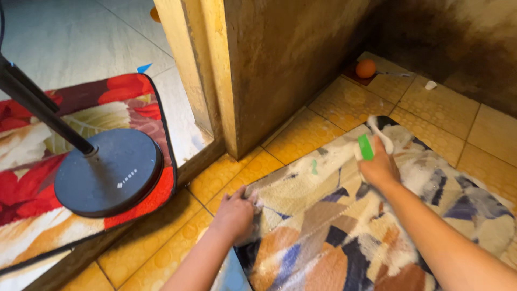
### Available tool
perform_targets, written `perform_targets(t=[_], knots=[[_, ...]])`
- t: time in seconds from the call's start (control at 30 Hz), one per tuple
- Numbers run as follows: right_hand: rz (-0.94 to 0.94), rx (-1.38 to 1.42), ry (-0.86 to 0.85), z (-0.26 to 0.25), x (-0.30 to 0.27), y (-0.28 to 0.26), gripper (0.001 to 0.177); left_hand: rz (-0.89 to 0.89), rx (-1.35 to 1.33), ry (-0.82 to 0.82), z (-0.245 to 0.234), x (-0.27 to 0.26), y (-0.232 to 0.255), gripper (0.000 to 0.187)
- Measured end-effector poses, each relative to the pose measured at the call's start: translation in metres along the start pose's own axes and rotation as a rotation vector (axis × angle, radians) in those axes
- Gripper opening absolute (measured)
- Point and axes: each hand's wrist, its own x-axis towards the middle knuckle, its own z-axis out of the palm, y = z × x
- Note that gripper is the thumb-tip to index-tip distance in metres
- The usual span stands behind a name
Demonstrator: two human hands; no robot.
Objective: The person scrubs a patterned bath mat on a tiled floor using a green sponge and soapy water. They work across the surface, generating foam, then flip the mat to clean the dark underside. The person rinses the sponge in an orange bucket and continues scrubbing the reverse side.
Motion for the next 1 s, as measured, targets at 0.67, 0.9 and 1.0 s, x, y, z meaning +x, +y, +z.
perform_targets(t=[0.67,0.9,1.0], knots=[[-0.227,-0.082,-0.400,0.026,-0.065,-0.103,0.091,0.032,-0.061,0.189,0.019,-0.006,0.003,0.060],[-0.492,-0.280,-0.469,0.018,-0.117,-0.105,0.088,0.071,-0.033,0.250,0.025,-0.004,-0.002,0.060],[-0.457,-0.237,-0.243,0.025,-0.090,-0.105,0.089,0.074,-0.057,0.219,0.029,-0.006,0.001,0.060]])
